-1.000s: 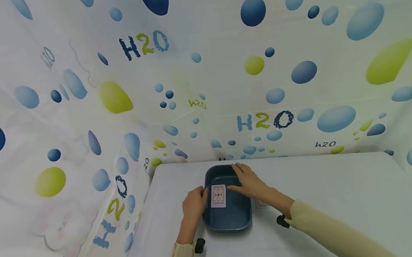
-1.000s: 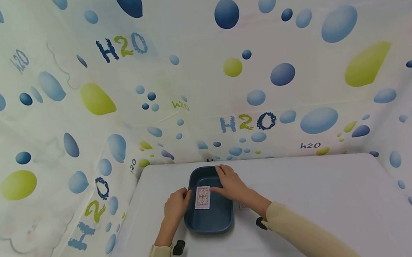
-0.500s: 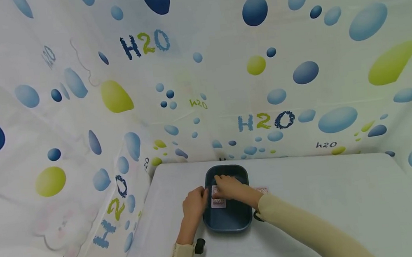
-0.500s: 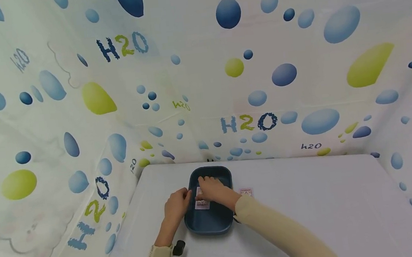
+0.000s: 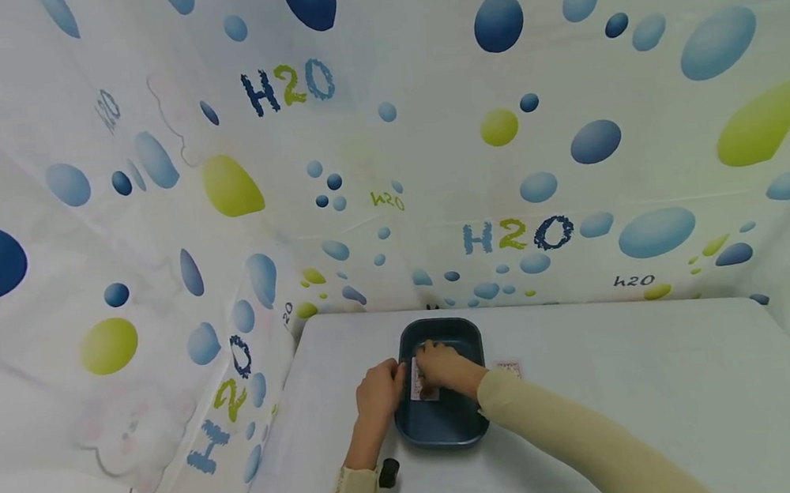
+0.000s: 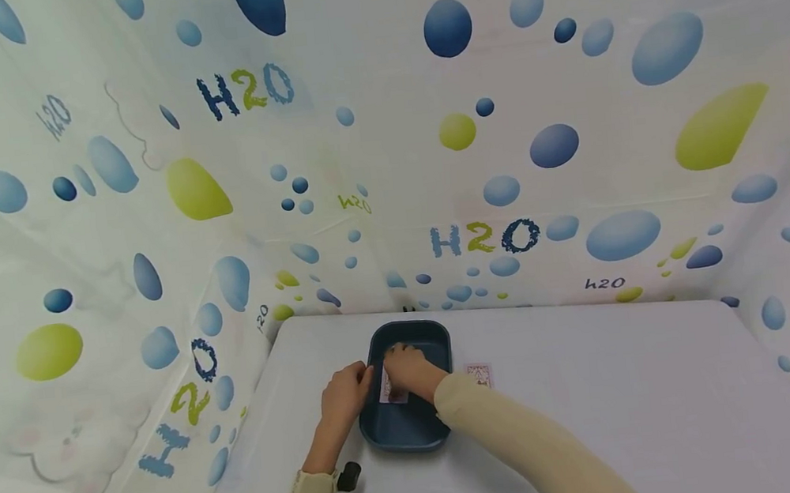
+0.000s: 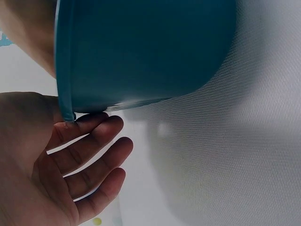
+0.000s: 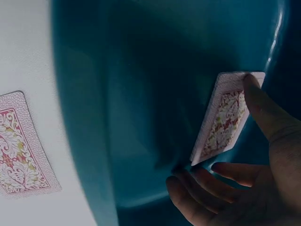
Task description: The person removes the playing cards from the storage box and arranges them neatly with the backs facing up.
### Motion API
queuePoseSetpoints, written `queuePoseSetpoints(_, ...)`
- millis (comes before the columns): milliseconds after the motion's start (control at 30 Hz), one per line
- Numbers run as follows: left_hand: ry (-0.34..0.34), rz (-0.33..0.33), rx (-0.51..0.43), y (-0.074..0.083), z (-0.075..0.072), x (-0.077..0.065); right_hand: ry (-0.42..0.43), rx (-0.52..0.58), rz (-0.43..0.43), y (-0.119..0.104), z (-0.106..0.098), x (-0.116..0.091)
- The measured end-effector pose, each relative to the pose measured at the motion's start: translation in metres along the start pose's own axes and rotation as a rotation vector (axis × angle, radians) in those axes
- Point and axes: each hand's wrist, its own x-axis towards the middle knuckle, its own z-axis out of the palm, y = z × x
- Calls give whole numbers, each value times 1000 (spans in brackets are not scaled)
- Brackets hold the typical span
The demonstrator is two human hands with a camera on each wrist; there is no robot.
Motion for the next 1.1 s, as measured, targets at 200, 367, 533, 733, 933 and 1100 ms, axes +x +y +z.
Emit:
queuePoseSetpoints(200,-10,-4,-3,1,0,1,-4,-28,7,0,0,0)
queuePoseSetpoints(367,-18,-2,-4,2,0,2,13,-33,7,1,-1,-1)
queuePoseSetpoints(533,-21,-5,-10,2,0,1,100,-27,-6,3,0,-3)
queuePoseSetpoints(733,-24,-4,-8,2,0,0,192,22,-16,6,3,-5)
queuePoseSetpoints(933,-16,-4,-5,0,1,-1,178,235,-39,13,4,-5)
queuePoseSetpoints(1100,-13,3,3,-2,2,0,117,492,-91,25,4,-7)
